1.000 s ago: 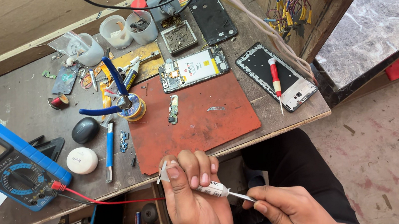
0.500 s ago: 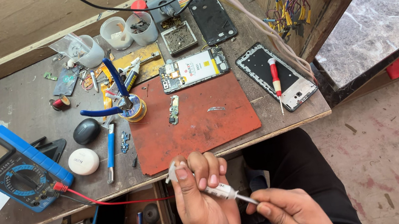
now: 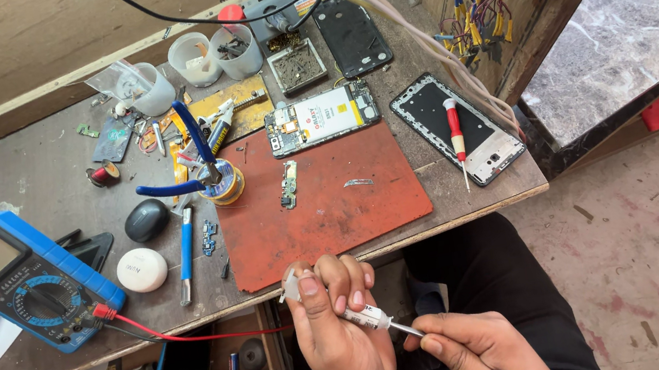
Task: The person manipulates a small white cylindrical component on a workbench, using a metal tool to scrape or clean its surface. The person then uses tweezers to handle a small circuit board and places it on the workbench.
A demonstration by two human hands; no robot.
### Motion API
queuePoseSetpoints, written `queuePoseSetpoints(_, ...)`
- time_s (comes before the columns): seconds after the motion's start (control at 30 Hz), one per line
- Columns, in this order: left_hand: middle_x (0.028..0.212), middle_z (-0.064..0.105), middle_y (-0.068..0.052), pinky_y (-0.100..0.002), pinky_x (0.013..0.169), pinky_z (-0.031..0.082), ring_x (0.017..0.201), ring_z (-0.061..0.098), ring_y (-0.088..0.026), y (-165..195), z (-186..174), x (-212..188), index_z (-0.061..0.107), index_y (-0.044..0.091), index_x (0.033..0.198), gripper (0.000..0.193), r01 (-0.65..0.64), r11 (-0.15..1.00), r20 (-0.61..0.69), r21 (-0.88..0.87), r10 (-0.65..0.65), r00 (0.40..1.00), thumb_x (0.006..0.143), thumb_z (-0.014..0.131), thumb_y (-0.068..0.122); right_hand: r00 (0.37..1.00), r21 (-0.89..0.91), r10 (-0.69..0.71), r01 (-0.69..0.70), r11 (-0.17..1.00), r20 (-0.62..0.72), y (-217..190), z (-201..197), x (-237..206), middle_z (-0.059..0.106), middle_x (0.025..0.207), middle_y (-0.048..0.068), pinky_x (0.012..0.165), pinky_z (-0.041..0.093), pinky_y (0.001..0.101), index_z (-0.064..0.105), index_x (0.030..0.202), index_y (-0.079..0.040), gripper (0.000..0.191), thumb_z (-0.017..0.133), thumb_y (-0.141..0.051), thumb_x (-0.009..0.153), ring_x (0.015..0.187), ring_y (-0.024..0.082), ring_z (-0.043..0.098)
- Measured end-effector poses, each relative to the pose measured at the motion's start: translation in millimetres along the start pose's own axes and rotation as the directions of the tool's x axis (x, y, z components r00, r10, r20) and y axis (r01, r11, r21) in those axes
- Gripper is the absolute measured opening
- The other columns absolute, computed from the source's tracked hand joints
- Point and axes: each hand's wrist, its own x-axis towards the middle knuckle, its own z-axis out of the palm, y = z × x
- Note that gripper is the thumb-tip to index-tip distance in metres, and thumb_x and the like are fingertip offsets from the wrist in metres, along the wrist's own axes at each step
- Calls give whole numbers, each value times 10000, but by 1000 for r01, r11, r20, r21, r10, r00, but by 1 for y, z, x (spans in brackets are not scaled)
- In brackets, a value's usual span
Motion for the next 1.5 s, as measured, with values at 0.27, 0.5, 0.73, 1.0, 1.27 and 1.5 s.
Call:
queuePoseSetpoints(0.27, 768, 384, -8, -368, 810, 398, 723, 400, -126, -8, -3, -4, 400, 90, 1037, 179, -69, 994, 35, 89, 66, 997, 1158, 385, 221, 1000, 79, 4, -6, 997, 28, 8, -1, 0, 705, 715, 28, 605, 466, 265, 780, 1010, 51, 239, 646, -144, 975, 658, 84, 562)
queuePoseSetpoints(0.5, 823, 417, -21, -386, 856, 414, 791, 442, -152, -3, -3, 3, 395, 87, 1076, 155, -53, 994, 103, 91, 44, 994, 1154, 402, 221, 956, 329, 243, -285, 900, 163, 16, -7, 5, 454, 555, -35, 457, 280, 242, 780, 1064, 15, 291, 612, -209, 983, 474, 52, 360)
queuePoseSetpoints(0.73, 1094, 578, -89, -370, 934, 463, 1002, 583, -203, 14, -8, -1, 619, 2, 1141, 358, -67, 904, 249, 422, -44, 968, 1047, 562, 343, 959, 247, -214, 166, 955, 184, 17, -18, 34, 552, 759, -13, 576, 411, 251, 719, 1086, -3, 306, 558, -262, 1067, 631, 82, 510)
queuePoseSetpoints(1.0, 972, 613, 37, -354, 933, 465, 953, 691, -150, 32, 21, -8, 777, 163, 1140, 301, -717, 392, 770, 576, 33, 637, 856, 778, 261, 842, 56, -508, 506, 860, 181, -9, -21, 39, 614, 1170, 123, 985, 476, 354, 623, 1219, 1, 283, 587, -229, 1059, 1119, 239, 603)
queuePoseSetpoints(1.27, 1008, 672, 45, -355, 983, 463, 1016, 724, -135, 35, 22, -14, 766, 181, 1173, 238, -640, 479, 738, 600, -23, 675, 945, 751, 246, 886, 184, -410, 375, 909, 218, -42, -22, 22, 593, 1306, 169, 1068, 447, 378, 567, 1303, 16, 387, 578, -265, 1037, 1249, 271, 575)
queuePoseSetpoints(1.5, 972, 685, -31, -422, 1007, 491, 966, 699, -188, 26, 11, -14, 728, 98, 1158, 297, -435, 631, 557, 642, 5, 830, 976, 721, 333, 746, 36, -602, 620, 784, 285, -20, -20, 51, 633, 1158, 159, 978, 484, 376, 592, 1174, 11, 345, 571, -311, 1052, 1123, 277, 620)
